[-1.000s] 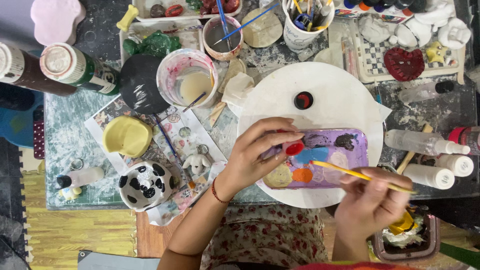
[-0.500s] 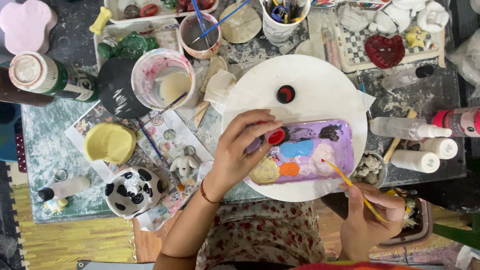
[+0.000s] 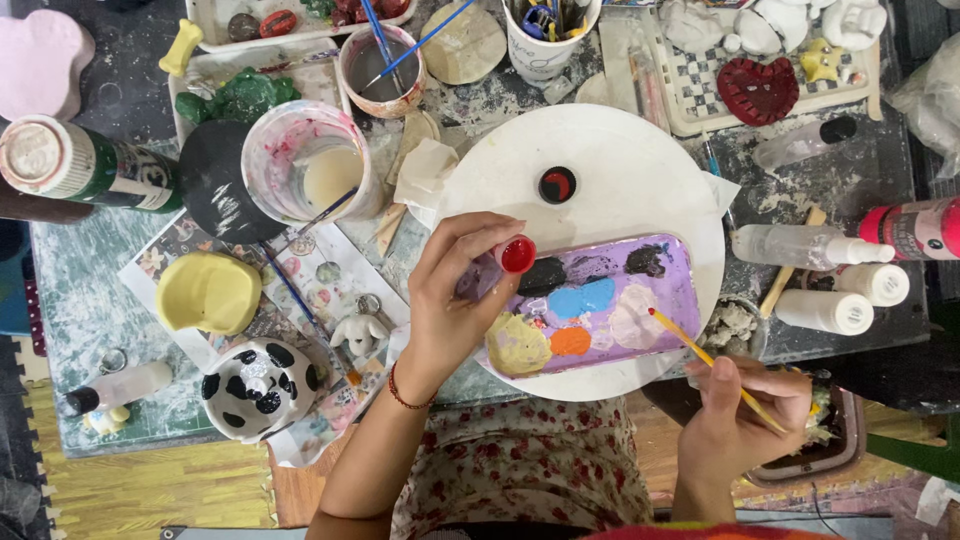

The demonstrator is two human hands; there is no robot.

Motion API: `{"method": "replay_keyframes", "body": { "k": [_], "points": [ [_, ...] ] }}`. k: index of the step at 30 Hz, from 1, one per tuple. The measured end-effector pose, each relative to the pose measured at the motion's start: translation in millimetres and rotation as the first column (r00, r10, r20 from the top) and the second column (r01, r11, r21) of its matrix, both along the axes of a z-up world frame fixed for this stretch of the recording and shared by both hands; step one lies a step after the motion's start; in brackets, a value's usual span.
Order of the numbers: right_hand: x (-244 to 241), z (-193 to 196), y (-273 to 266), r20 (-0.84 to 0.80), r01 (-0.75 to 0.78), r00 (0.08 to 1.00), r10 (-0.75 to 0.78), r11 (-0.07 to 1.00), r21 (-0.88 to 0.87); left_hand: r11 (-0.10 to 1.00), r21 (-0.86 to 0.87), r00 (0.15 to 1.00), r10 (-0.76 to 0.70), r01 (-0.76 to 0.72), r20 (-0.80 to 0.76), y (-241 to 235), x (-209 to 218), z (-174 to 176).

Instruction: The person opens a red paint bottle and pours paint onto a palette. They then use a brush to paint a small figurine and later scrape dried paint from the palette with their fingers.

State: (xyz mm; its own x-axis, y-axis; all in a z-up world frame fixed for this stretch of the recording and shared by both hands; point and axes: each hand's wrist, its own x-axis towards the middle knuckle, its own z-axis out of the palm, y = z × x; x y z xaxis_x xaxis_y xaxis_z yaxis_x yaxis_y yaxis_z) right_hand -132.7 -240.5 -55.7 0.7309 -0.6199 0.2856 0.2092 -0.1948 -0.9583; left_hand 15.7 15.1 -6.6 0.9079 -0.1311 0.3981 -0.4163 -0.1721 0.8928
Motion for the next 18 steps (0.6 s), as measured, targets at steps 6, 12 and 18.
{"method": "replay_keyframes", "body": {
  "k": [6, 12, 18],
  "points": [
    [5.0, -1.6, 2.5, 0.000, 0.000, 1.000, 0.000, 0.996, 0.091, 0.999, -0.008, 0.999, 0.032, -0.033, -0.020, -0.6, 0.1, -2.2],
    [11.9, 1.0, 10.0, 0.050, -0.021, 0.999, 0.012, 0.984, 0.178, 0.994, -0.086, 0.988, 0.054, -0.067, -0.144, -2.7, 0.1, -8.1],
    [16.7, 4.1, 11.3, 0.004, 0.069, 0.998, -0.070, 0.988, 0.139, 0.987, -0.123, 0.984, 0.081, -0.101, -0.161, -4.0, 1.0, -8.5]
  ]
}}
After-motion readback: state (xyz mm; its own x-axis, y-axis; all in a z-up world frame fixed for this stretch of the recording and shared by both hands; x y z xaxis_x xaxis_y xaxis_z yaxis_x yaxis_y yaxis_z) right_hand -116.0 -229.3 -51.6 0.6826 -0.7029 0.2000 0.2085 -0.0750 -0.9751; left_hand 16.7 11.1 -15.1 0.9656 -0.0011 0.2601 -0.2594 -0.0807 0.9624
